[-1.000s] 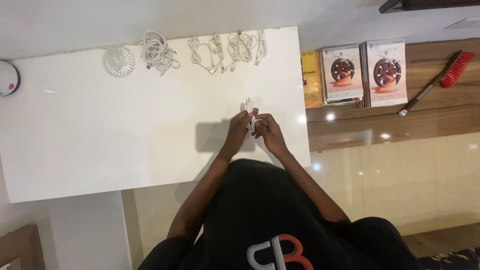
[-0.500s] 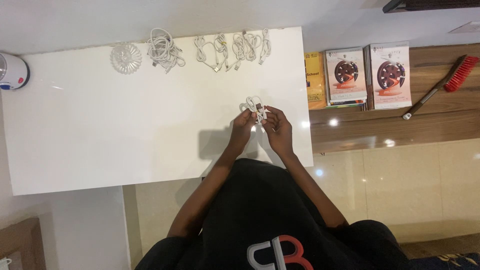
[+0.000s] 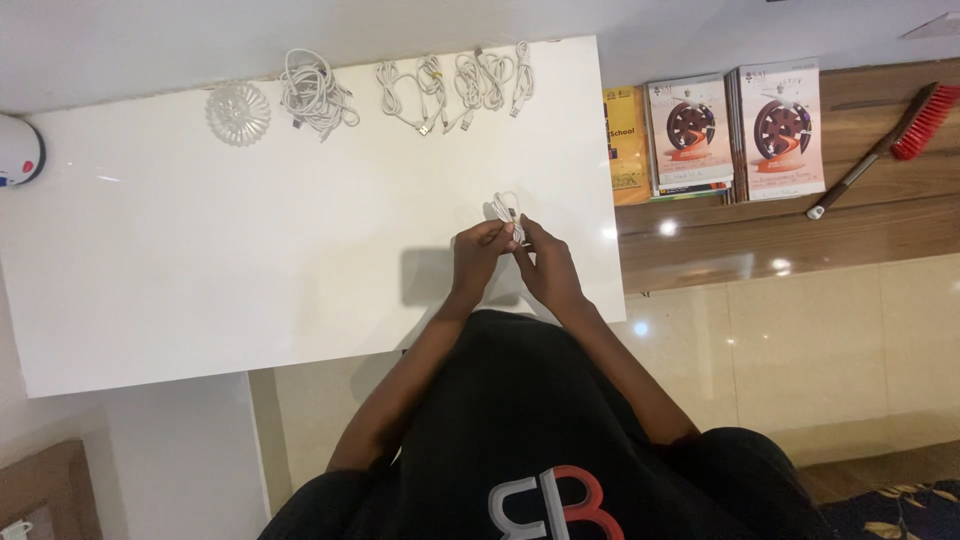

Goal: Organizing various personal items including a handheld vacuum, cables, and toiletries by moving them from a bed to a desk.

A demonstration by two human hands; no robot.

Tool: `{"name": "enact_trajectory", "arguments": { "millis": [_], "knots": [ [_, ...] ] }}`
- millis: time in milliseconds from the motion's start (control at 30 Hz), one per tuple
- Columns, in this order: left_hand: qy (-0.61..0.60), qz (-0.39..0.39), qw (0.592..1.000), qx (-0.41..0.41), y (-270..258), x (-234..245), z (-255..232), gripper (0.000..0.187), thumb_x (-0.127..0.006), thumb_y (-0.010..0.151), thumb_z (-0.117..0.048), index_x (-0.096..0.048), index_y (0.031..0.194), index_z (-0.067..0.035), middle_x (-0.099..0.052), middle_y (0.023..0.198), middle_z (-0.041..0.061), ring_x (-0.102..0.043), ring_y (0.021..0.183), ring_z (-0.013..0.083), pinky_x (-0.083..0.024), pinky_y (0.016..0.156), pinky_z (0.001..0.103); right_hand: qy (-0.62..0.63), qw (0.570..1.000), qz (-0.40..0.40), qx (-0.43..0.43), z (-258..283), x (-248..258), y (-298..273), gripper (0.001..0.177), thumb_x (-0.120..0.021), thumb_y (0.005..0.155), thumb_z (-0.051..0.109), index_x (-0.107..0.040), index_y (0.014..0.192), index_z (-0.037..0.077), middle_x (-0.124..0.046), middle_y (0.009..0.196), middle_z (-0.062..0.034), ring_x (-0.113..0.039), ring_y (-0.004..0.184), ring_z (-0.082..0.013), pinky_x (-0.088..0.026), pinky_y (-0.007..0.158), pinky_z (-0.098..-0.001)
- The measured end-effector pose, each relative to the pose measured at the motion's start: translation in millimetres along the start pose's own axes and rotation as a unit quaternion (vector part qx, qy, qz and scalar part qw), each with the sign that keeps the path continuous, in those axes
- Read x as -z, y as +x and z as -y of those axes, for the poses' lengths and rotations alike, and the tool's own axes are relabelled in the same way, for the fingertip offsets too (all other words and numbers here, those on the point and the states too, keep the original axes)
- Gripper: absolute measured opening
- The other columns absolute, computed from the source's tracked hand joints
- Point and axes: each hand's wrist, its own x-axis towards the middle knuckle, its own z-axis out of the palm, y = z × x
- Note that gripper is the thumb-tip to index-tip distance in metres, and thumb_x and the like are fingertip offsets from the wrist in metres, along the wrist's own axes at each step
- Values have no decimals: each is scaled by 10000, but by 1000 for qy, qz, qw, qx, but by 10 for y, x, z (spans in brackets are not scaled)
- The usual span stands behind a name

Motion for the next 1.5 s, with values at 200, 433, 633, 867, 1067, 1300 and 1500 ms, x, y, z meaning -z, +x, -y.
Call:
{"name": "enact_trajectory", "arguments": {
  "millis": [200,433,633,867,1067,1300,1500],
  "knots": [
    [-114,51,988,87,2,67,-77,262,-787,925,-205,-714,1008,32,-734,889,51,-709,792,120,-633,778,301,75,992,49,-85,-192,-4,-12,466,-727,938,89,-583,1363,-39,-767,1026,-198,-749,942,-259,-609,793,-361],
    [143,-29,988,-55,392,91,339,436,-605,1051,-448,-616,1138,-21,-711,1111,175,-699,1023,243,-578,887,420,396,906,19,-145,-788,-57,397,356,-694,977,39,-621,1303,-83,-772,1083,-137,-747,959,-176,-637,875,-306],
    [634,-120,756,-113,294,444,442,829,-644,828,-555,-466,1451,-38,-219,1598,341,-161,1467,533,-221,1010,776,64,980,-145,-120,-1477,245,1533,438,-802,932,91,-638,1312,-54,-730,945,-170,-685,824,-214,-591,728,-306],
    [673,-137,703,-185,357,596,809,893,-445,1008,-690,-183,1677,-159,-18,1719,256,-14,1593,437,69,1174,722,-98,971,-216,-8,-1726,351,2559,416,-862,866,140,-650,1167,-52,-714,916,-146,-717,793,-259,-566,725,-387],
    [639,-117,741,-168,322,578,667,905,-551,964,-644,-197,1657,-181,-21,1712,235,-28,1580,444,-66,1135,788,-180,969,-161,-61,-1374,228,2630,430,-867,862,212,-621,1132,-13,-637,1067,-172,-655,913,-312,-534,794,-441],
    [625,-146,728,-241,299,587,658,944,-620,949,-604,-195,1656,-145,-41,1699,264,-34,1577,451,-111,1123,825,-167,972,-156,-60,-1529,196,2552,508,-889,854,279,-623,1175,-10,-626,1090,-147,-645,944,-288,-537,832,-429],
    [622,-142,738,-219,288,577,677,900,-594,952,-612,-247,1654,-167,-57,1716,244,-39,1592,437,-52,1156,784,-118,980,-136,-84,-1585,261,2569,628,-922,816,299,-587,1230,-34,-586,1115,-154,-626,938,-259,-550,819,-409]
  ]
}}
